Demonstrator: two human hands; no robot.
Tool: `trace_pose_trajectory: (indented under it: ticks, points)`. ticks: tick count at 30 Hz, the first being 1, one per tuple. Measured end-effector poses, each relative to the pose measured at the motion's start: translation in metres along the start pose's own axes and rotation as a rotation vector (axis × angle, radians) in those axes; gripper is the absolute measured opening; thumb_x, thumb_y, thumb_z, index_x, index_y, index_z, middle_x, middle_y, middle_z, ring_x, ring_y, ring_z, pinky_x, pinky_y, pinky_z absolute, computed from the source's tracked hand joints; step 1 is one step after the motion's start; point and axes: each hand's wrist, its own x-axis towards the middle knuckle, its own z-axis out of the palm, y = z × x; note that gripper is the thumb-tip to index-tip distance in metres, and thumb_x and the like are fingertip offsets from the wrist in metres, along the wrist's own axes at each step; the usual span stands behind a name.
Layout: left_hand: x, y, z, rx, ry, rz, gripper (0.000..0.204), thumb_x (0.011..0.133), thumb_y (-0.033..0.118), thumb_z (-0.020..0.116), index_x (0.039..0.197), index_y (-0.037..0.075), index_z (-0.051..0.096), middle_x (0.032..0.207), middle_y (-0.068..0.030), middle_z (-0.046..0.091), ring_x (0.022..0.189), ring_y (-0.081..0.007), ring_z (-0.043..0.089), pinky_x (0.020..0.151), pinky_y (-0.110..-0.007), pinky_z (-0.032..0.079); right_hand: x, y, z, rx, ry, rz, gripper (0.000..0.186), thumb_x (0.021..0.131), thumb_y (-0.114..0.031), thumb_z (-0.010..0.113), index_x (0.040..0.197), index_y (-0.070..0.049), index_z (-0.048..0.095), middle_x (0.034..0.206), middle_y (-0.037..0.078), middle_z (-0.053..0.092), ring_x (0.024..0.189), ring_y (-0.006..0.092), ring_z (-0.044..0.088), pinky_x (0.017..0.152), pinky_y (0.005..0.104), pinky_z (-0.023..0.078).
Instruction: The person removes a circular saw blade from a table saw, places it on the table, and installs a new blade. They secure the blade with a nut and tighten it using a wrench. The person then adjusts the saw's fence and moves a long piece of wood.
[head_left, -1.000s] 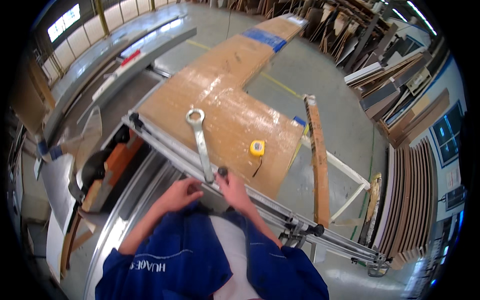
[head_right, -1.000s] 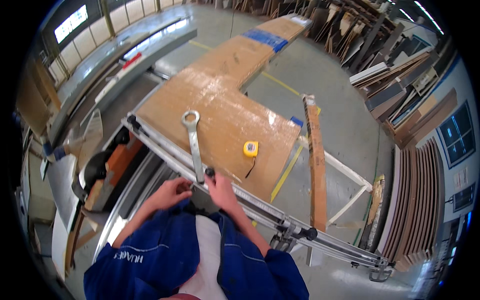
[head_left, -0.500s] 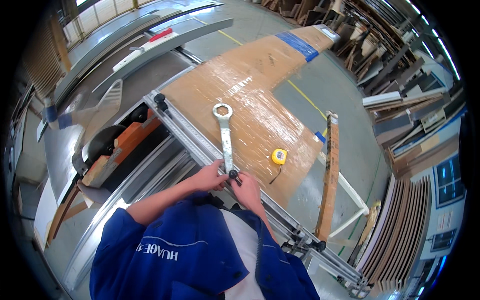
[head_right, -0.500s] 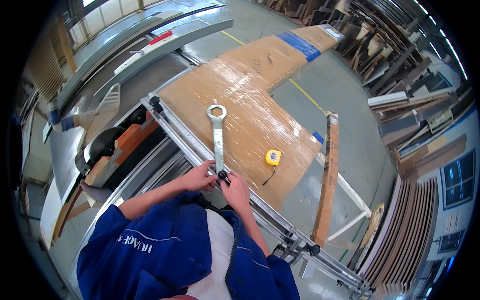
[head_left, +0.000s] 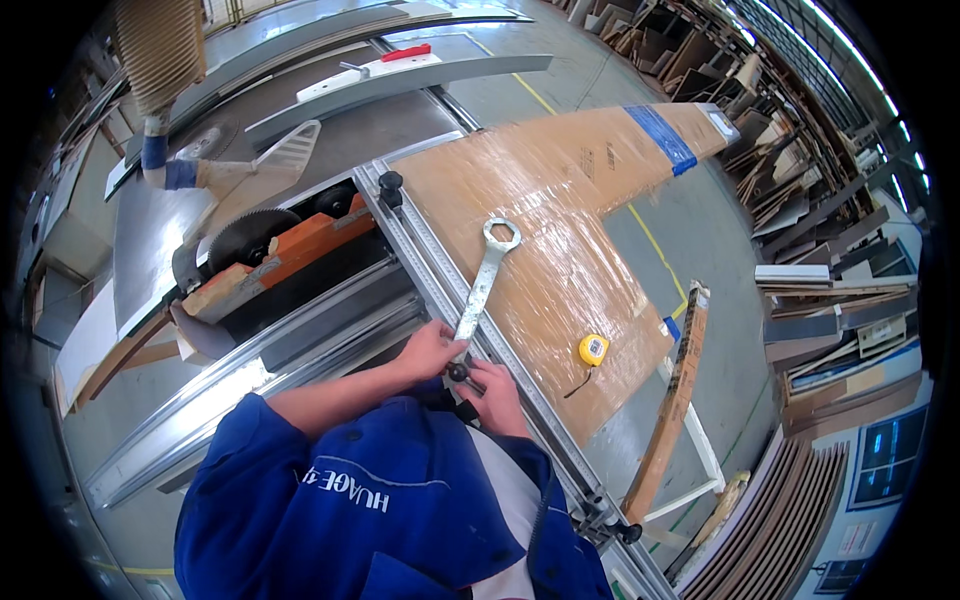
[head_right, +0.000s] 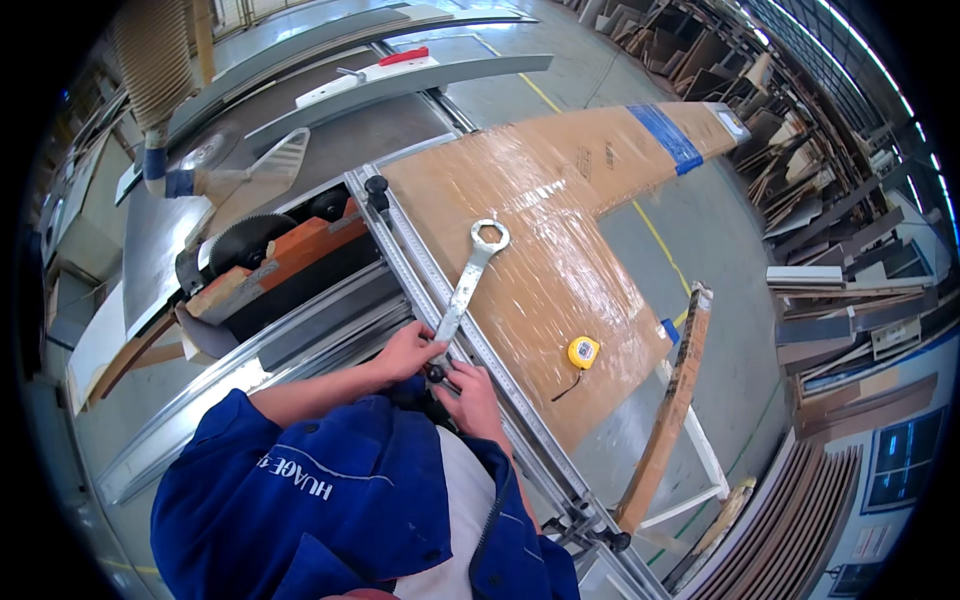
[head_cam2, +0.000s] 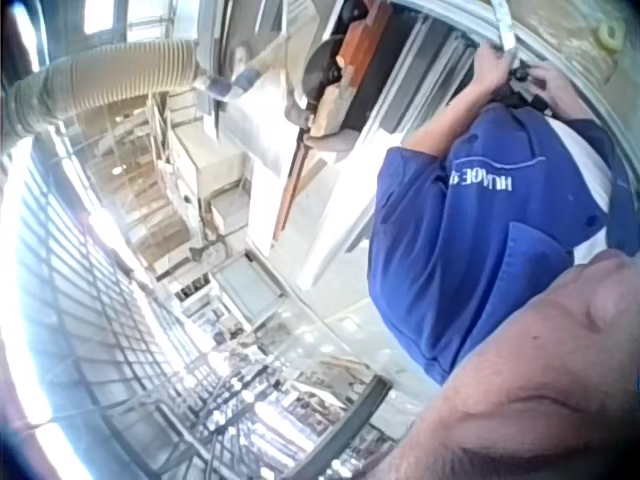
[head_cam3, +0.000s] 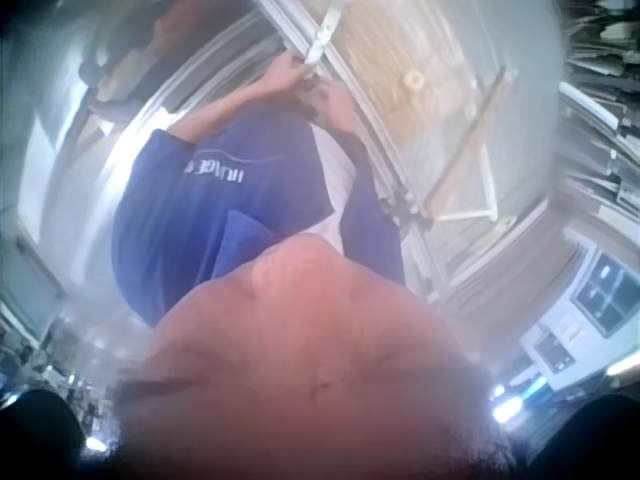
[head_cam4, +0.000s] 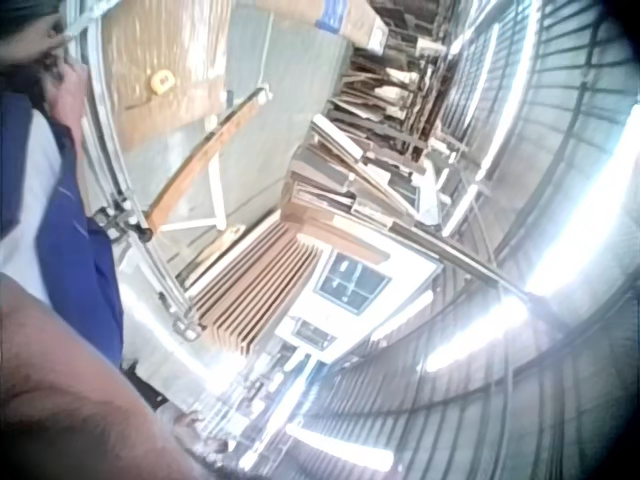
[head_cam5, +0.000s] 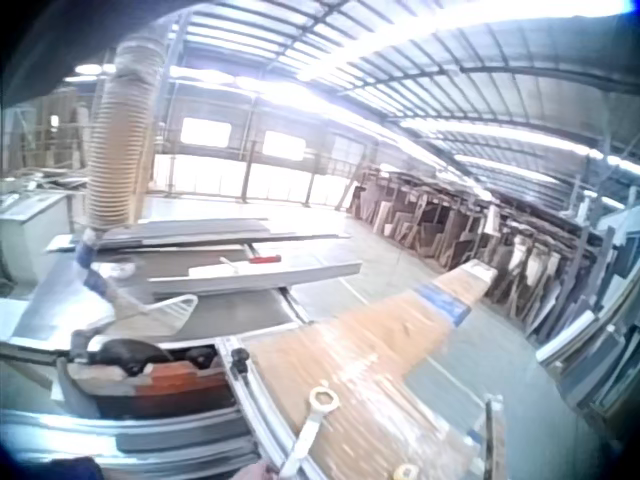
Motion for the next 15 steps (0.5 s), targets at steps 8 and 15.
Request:
trace_pose_trajectory:
  ticks: [8,15]
  points:
    - [-0.028,-0.007,-0.048,0.03,0.004,0.011,0.03,0.099,0.03,0.069,0.102,0.0,0.07,0.076,-0.0041,0.068,0.066,-0.011,0.064,0.061,-0.029,0.052,0.013,0.008,-0.024,-0.159,0.235,0.103,0.024,0.09,-0.016,0.071,0.109,-0.001,0.073,0.119,0.019,0.071,0.109,0.0394,0.065,0.095,0.0444,0.052]
    - [-0.068,0.008,-0.088,0.066,-0.088,-0.073,0.029,0.1,0.029,0.066,0.095,0.001,0.067,0.076,-0.0049,0.068,0.067,-0.0121,0.066,0.061,-0.028,0.053,0.014,0.042,-0.019,-0.264,0.358,0.125,0.029,0.091,-0.023,0.071,0.109,-0.001,0.071,0.105,0.021,0.071,0.097,0.0421,0.067,0.085,0.0481,0.053]
